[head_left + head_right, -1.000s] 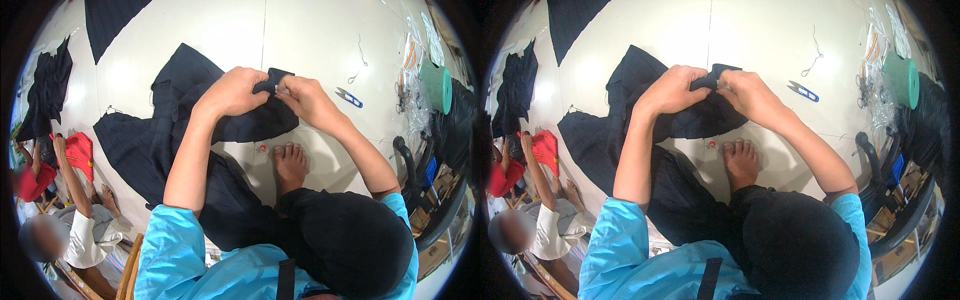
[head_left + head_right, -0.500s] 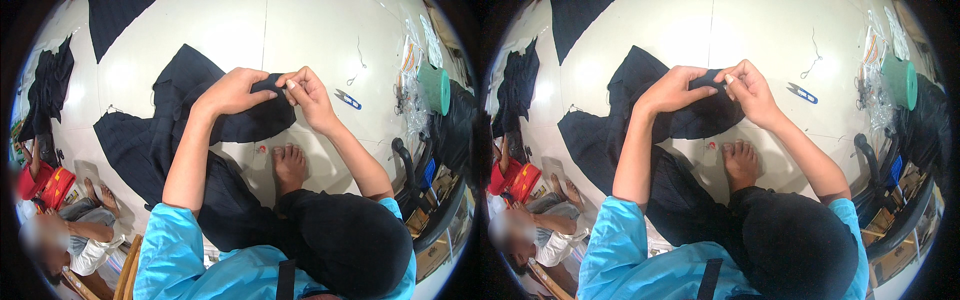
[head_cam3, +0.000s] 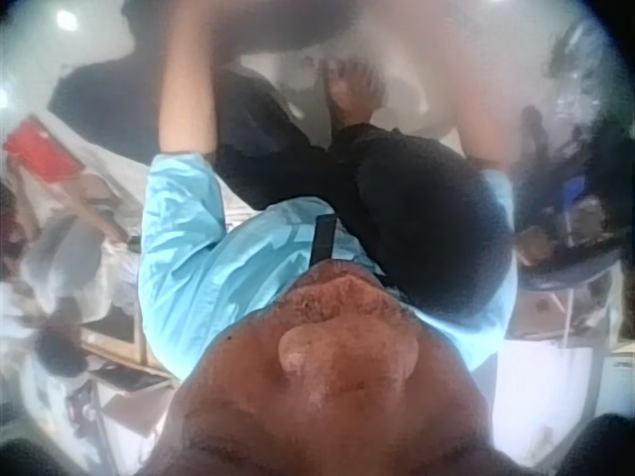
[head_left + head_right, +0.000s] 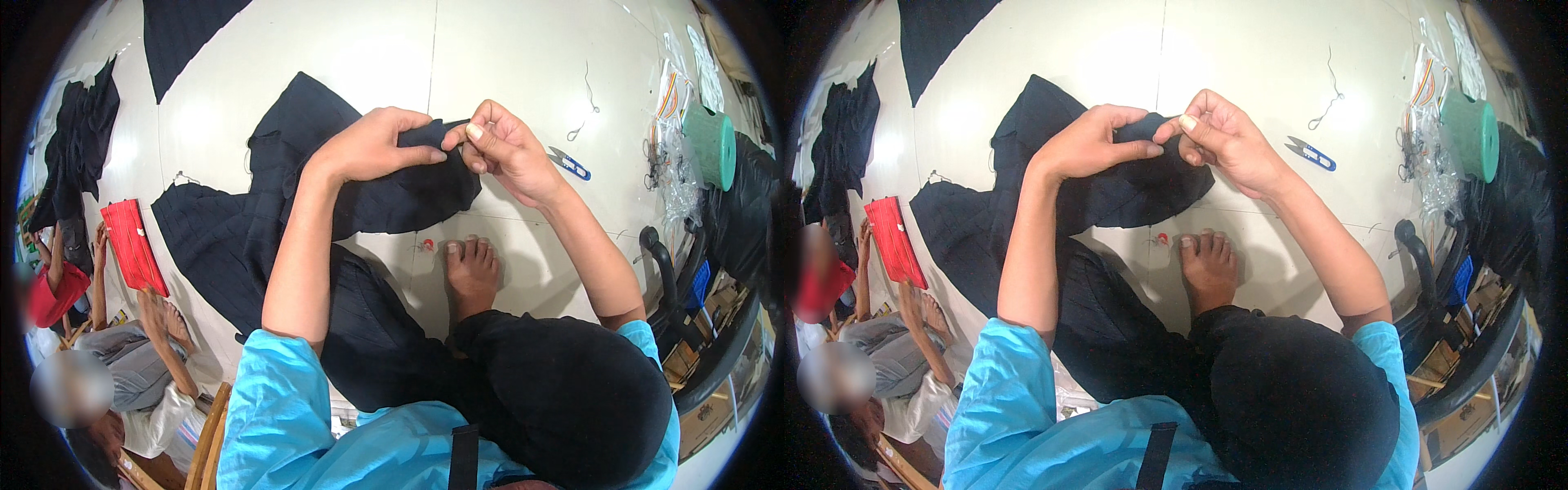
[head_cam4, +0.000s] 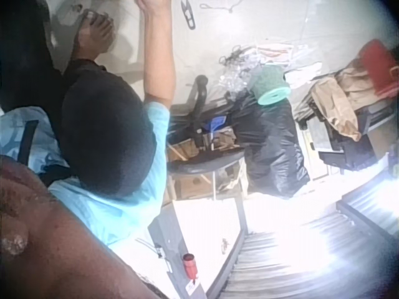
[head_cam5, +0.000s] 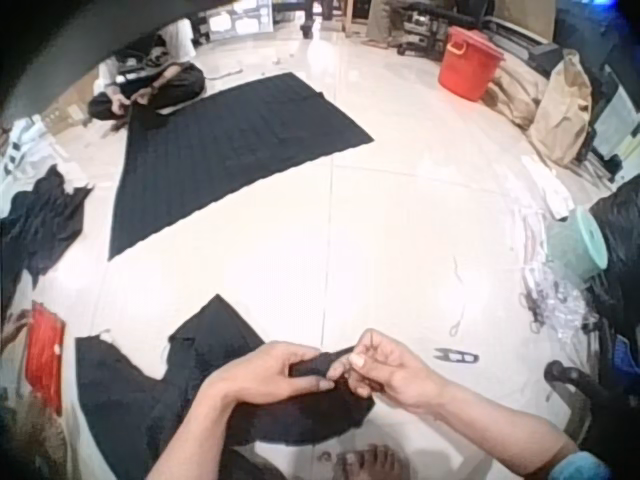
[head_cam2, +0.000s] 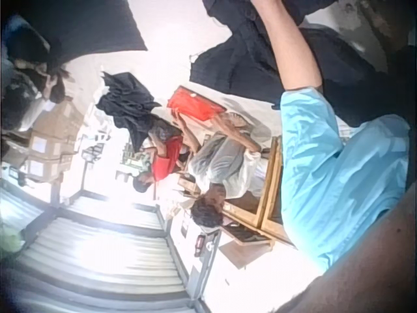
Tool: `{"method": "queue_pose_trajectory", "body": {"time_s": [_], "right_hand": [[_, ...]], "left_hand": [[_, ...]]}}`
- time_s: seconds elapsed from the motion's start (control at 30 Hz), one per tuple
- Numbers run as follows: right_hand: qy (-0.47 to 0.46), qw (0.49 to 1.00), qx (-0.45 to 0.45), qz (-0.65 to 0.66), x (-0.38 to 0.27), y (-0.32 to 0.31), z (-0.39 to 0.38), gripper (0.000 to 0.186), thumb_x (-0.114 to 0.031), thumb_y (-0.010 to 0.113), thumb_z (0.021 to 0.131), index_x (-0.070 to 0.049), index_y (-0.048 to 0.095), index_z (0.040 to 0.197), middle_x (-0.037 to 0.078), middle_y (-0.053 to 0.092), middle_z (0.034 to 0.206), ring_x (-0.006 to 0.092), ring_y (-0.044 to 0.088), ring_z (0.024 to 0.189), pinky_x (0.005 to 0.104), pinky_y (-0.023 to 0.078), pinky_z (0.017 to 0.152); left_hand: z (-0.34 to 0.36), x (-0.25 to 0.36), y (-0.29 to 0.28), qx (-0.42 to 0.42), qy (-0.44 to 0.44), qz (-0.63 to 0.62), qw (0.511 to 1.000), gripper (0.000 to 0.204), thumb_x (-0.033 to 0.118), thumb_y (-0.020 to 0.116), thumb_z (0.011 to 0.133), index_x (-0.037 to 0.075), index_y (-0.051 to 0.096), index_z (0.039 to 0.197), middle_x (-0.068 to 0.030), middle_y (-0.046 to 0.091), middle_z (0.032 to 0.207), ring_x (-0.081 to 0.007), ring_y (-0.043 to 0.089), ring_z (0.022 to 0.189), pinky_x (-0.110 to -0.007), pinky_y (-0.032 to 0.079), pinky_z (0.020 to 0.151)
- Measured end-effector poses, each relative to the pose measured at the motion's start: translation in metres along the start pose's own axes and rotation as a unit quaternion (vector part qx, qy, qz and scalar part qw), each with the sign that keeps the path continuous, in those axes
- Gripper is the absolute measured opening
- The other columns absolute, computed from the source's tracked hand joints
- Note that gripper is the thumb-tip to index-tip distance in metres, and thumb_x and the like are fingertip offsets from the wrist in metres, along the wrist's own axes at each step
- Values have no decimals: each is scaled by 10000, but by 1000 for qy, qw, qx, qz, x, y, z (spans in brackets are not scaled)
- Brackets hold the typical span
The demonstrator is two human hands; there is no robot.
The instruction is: The person sits on the floor and uses small scissors to trim loose threads and edges of a black fabric piece. They repeatedly fold and adjust the fabric while cutting, and place trimmed pieces aside.
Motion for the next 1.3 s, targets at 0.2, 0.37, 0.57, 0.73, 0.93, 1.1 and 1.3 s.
{"method": "queue_pose_trajectory", "body": {"time_s": [0.2, 0.37, 0.57, 0.73, 0.93, 1.1, 1.3], "right_hand": [[-11, 999, 1, -32, 3, -3, 1, 132, -178, 535, 1147, -113, 478, 1047, 26, 610, 901, 107, 485, 745, 276, 454, 720], [-78, 891, 14, -447, -15, 14, -5, 121, -109, 481, 1143, -63, 449, 1036, 32, 565, 880, 156, 504, 782, 319, 484, 784], [-47, 942, 27, -332, 3, 0, -5, 112, -113, 460, 1152, -71, 445, 1049, 16, 546, 883, 140, 485, 782, 304, 471, 763], [2, 1000, -23, -1, 6, 5, -2, 110, -184, 486, 1164, -126, 465, 1073, -7, 553, 904, 84, 457, 760, 256, 427, 705], [1, 994, -49, 100, -5, 7, 1, 98, -214, 511, 1161, -161, 473, 1087, -3, 585, 923, 60, 438, 731, 231, 399, 684], [4, 994, -63, 91, -2, -2, 5, 116, -225, 494, 1167, -149, 468, 1084, -22, 533, 897, 55, 403, 712, 239, 387, 676], [6, 996, -27, -89, -11, -5, 4, 179, -256, 463, 1177, -121, 436, 1063, -38, 429, 863, 67, 341, 714, 253, 369, 668]], "left_hand": [[4, 0, 6, 8, 71, -66, 995, 365, 259, 825, 965, -15, 759, 1197, -35, 745, 938, -107, 607, 805, -323, 531, 762], [5, -6, 6, -2, 20, 53, 998, 373, 279, 804, 932, -17, 764, 1155, -185, 784, 993, -266, 719, 882, -394, 556, 842], [0, -11, -2, -12, -14, 144, 989, 440, 331, 819, 898, -25, 760, 1150, -228, 778, 1033, -380, 735, 935, -427, 565, 856], [-13, -26, -9, -40, 4, 56, 998, 525, 368, 863, 878, -26, 740, 1203, -191, 780, 1011, -288, 721, 893, -408, 560, 861], [-14, -41, -29, 42, -15, 37, 998, 557, 300, 924, 845, -14, 710, 1252, -104, 742, 1068, -210, 660, 988, -358, 531, 949], [-20, -48, -42, 23, -71, 80, 994, 637, 393, 943, 790, -2, 734, 1245, -157, 748, 1146, -272, 676, 1109, -398, 494, 1050], [-21, -55, -46, 36, -91, -1, 995, 600, 379, 961, 768, -10, 783, 1189, -133, 801, 1038, -237, 746, 995, -348, 538, 1017]]}}
Point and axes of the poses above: each hand's wrist, its own z-axis towards the middle knuckle, its own y-axis out of the palm, x = y × z, the point moved 8 cm from there along z, towards the middle knuckle
